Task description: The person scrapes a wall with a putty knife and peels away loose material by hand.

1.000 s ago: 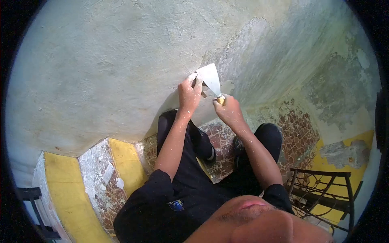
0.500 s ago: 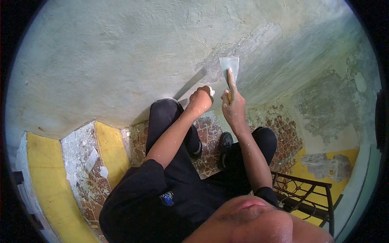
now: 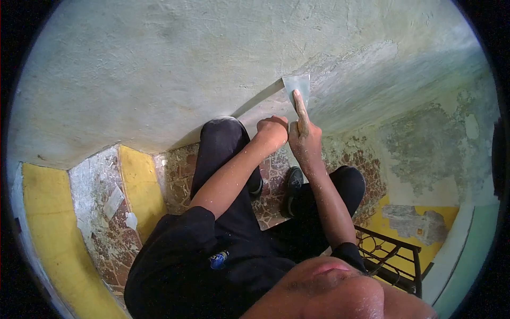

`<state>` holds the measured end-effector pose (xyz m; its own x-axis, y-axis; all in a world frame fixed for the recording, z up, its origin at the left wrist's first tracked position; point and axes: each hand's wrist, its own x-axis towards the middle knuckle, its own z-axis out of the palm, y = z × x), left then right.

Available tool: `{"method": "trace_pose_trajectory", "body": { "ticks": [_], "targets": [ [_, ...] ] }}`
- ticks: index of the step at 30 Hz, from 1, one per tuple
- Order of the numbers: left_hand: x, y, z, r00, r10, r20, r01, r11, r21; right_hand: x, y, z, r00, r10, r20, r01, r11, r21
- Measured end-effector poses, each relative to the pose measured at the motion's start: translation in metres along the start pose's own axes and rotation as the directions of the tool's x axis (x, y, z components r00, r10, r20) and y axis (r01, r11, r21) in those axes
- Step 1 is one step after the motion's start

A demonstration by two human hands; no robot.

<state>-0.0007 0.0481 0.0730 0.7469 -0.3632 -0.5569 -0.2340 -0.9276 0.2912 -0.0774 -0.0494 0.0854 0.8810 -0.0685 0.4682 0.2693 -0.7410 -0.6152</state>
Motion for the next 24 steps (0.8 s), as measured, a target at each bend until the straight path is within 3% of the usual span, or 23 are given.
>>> {"method": "trace_pose_trajectory", "body": {
  "ticks": [7,13,19,24],
  "targets": [
    [-0.002,-0.002,-0.013,0.998,-0.066,0.007,0.066,0.997,0.032,0.000,-0.009,0.006,0.992,0.118,0.037,-0.118,0.993,0.016],
    [0.002,-0.010,-0.006,0.992,-0.040,-0.119,0.034,0.998,-0.053,0.008,-0.005,0.011,0.997,0.076,-0.007,-0.076,0.997,0.021],
    [0.005,-0.012,-0.007,0.996,-0.050,-0.068,0.049,0.998,-0.027,0.013,-0.007,0.012,0.998,0.056,-0.018,-0.055,0.998,0.039],
    [0.007,-0.018,-0.001,0.991,-0.003,-0.137,-0.003,0.999,-0.039,0.014,-0.012,0.014,0.998,0.063,-0.024,-0.061,0.995,0.085]
  ]
}}
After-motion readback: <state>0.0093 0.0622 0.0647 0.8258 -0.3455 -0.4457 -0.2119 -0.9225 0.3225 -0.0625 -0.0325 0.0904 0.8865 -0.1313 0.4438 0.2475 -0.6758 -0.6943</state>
